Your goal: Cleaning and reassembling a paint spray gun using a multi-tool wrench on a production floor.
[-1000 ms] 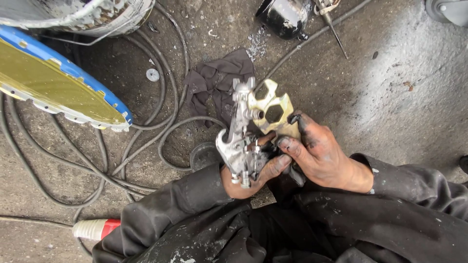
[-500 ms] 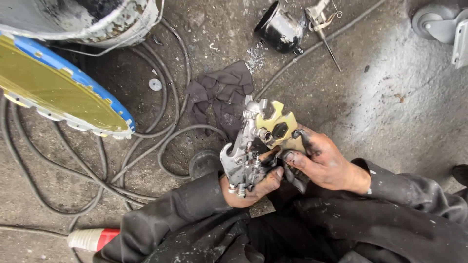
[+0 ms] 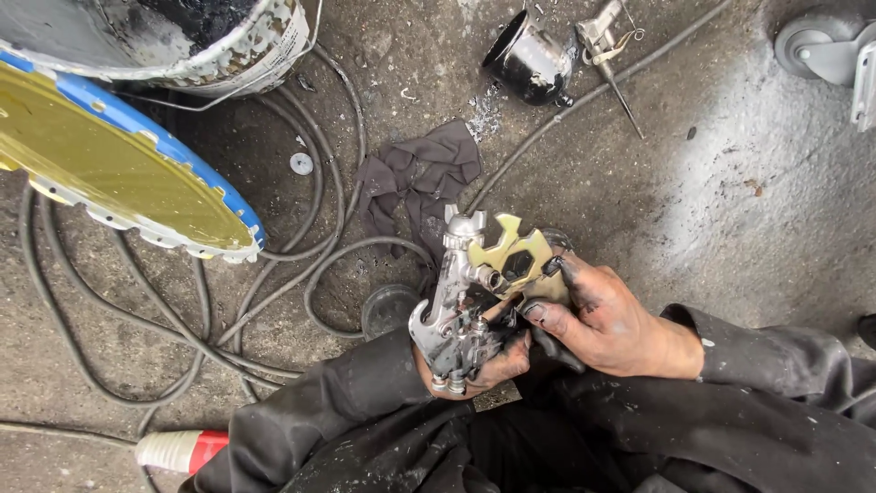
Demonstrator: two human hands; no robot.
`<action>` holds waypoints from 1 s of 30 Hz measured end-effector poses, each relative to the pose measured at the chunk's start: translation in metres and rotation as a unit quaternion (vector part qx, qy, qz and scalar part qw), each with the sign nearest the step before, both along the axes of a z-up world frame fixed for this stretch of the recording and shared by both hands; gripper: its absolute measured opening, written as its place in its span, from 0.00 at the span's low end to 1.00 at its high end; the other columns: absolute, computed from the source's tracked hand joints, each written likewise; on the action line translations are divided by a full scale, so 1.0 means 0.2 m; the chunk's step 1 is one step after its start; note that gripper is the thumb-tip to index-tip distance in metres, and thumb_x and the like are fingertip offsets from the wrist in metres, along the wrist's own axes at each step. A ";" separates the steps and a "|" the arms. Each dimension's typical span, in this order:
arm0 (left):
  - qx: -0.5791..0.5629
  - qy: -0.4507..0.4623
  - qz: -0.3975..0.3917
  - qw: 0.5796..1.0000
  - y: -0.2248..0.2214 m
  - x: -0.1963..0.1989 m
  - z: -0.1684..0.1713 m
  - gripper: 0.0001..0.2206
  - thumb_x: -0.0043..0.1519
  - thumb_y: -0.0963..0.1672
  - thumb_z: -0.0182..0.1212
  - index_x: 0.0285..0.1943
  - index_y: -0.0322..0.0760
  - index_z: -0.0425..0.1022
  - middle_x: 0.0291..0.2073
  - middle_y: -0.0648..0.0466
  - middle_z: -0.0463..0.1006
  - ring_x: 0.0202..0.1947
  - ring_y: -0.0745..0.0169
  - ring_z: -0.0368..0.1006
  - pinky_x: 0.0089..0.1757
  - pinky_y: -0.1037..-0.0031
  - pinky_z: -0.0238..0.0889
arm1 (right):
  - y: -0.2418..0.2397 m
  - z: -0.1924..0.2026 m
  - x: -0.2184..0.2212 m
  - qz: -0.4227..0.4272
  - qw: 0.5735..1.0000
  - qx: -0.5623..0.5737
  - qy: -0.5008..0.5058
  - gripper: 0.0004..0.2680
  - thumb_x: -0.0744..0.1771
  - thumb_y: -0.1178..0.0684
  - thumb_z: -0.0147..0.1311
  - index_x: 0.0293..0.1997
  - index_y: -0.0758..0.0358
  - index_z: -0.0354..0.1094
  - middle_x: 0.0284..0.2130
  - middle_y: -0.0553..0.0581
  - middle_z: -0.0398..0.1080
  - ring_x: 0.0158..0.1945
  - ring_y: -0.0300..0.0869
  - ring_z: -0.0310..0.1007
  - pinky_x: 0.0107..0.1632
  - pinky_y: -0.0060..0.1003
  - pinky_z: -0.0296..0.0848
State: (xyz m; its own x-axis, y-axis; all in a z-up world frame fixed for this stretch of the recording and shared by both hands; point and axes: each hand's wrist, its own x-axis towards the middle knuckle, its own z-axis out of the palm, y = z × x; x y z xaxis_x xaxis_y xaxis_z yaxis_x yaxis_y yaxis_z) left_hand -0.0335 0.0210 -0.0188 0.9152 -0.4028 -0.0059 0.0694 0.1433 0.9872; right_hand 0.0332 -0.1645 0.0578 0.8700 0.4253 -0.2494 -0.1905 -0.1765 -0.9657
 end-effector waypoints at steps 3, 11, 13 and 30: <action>0.021 -0.035 0.025 0.999 0.02 0.00 0.01 0.21 0.61 0.42 0.63 0.64 0.31 0.70 0.52 0.47 0.78 0.48 0.55 0.78 0.48 0.68 0.72 | -0.08 -0.03 -0.05 0.094 0.993 -0.042 0.064 0.16 0.65 0.62 0.52 0.60 0.69 0.62 0.42 0.54 0.81 0.36 0.37 0.80 0.39 0.29 0.78; 0.019 -0.026 0.059 0.998 -0.11 -0.07 -0.15 0.25 0.70 0.43 0.57 0.76 0.43 0.53 0.70 0.48 0.63 0.68 0.51 0.64 0.64 0.59 0.66 | -0.05 -0.12 -0.03 -0.061 0.989 0.044 0.130 0.04 0.69 0.61 0.45 0.47 0.69 0.62 0.08 0.62 0.67 0.04 0.42 0.64 0.07 0.31 0.65; -0.004 -0.026 -0.012 1.000 -0.09 -0.11 -0.26 0.24 0.68 0.42 0.55 0.73 0.29 0.56 0.64 0.45 0.66 0.68 0.55 0.63 0.64 0.73 0.60 | -0.04 -0.10 -0.02 -0.066 0.991 0.003 0.119 0.06 0.69 0.61 0.47 0.50 0.69 0.64 0.25 0.58 0.70 0.23 0.39 0.68 0.27 0.30 0.69; -0.308 0.285 0.174 0.891 0.19 0.06 -0.16 0.23 0.67 0.40 0.56 0.72 0.29 0.62 0.69 0.44 0.68 0.70 0.48 0.64 0.70 0.62 0.52 | -0.20 -0.21 0.00 -0.018 1.000 0.000 0.025 0.10 0.71 0.51 0.46 0.57 0.61 0.60 0.24 0.47 0.72 0.19 0.31 0.72 0.21 0.23 0.78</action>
